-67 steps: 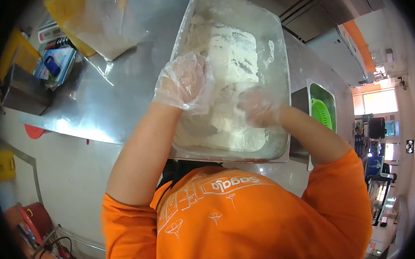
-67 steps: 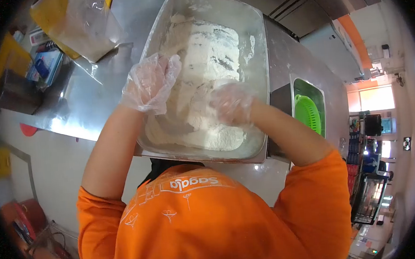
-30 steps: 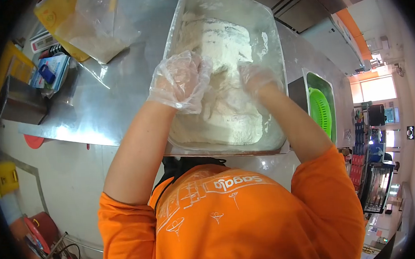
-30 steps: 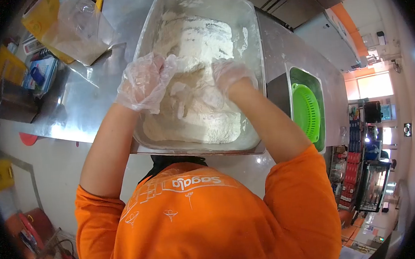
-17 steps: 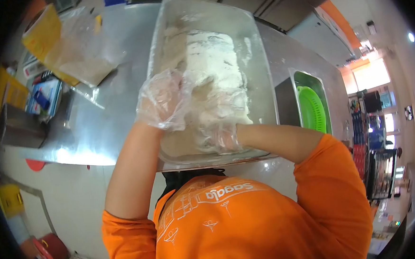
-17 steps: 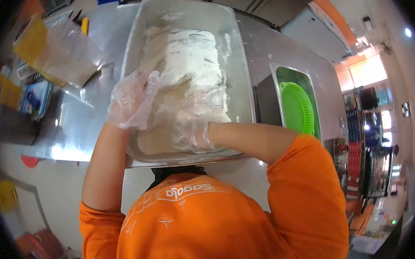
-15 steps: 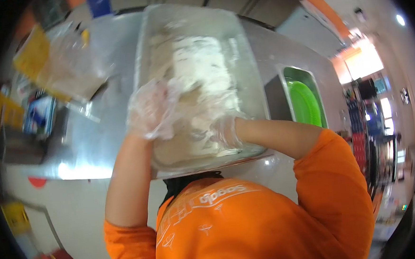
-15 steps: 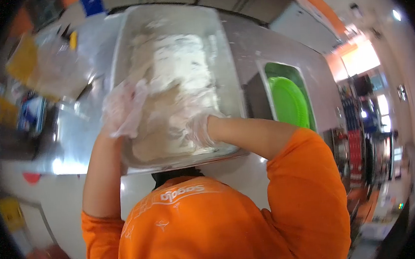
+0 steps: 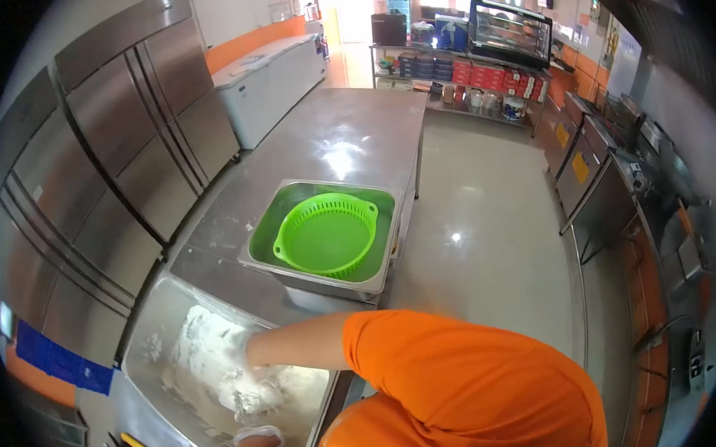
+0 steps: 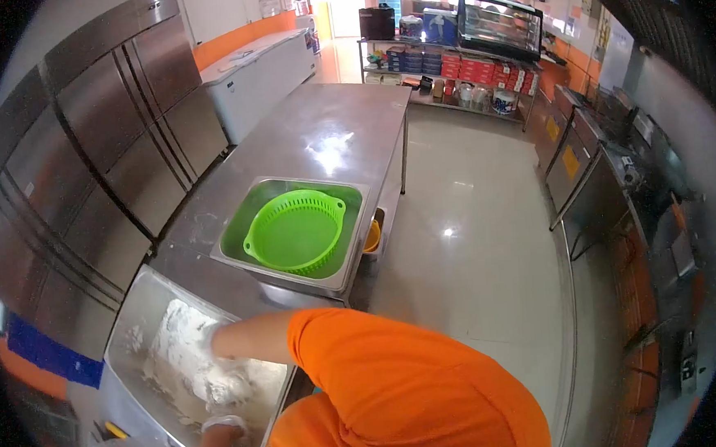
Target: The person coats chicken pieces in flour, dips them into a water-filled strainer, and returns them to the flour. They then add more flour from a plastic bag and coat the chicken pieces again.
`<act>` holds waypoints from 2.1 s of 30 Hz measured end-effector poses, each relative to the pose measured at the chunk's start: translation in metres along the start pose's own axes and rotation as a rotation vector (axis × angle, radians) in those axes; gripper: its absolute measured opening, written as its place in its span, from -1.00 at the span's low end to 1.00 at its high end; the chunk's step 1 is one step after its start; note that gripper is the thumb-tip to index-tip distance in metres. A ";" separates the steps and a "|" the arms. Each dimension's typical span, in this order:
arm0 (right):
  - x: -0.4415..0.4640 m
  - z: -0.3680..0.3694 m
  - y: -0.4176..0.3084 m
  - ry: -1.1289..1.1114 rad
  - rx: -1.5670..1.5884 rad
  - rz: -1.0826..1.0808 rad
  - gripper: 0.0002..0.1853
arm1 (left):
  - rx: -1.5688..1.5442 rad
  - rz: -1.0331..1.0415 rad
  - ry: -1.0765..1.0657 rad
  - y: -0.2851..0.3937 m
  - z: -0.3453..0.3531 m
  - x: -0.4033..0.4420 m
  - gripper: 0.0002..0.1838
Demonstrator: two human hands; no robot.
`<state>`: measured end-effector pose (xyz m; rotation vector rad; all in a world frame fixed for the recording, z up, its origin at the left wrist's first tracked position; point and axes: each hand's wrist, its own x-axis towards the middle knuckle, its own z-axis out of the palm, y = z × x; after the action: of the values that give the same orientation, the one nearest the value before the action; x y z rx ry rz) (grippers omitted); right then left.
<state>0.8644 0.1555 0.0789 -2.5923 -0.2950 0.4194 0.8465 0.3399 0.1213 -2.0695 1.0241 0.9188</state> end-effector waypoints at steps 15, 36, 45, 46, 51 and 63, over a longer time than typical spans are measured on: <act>0.001 0.018 -0.009 0.057 0.041 0.033 -0.58 | -1.829 -0.015 0.293 -0.014 -0.032 -0.024 -0.66; -0.040 -0.064 -0.010 -0.041 0.059 0.402 -0.68 | -0.468 -0.346 0.311 -0.010 -0.027 -0.010 -0.26; -0.027 -0.010 -0.031 -0.139 -0.310 0.094 -0.68 | -1.689 0.207 0.835 0.028 0.052 0.136 -0.49; -0.032 -0.026 -0.028 -0.270 -0.354 -0.012 -0.61 | -1.623 0.336 0.953 0.037 0.078 0.145 -0.55; -0.010 -0.103 -0.028 -0.483 -0.222 0.107 -0.46 | -0.876 0.094 0.574 0.024 0.009 0.018 -0.67; -0.017 -0.102 -0.091 -0.530 0.113 -0.015 -0.25 | -1.336 -0.302 0.756 -0.019 -0.036 -0.096 -0.58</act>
<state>0.8718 0.1835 0.2133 -2.3273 -0.4522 1.0851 0.8299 0.3584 0.2228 -3.7430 0.2772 0.6905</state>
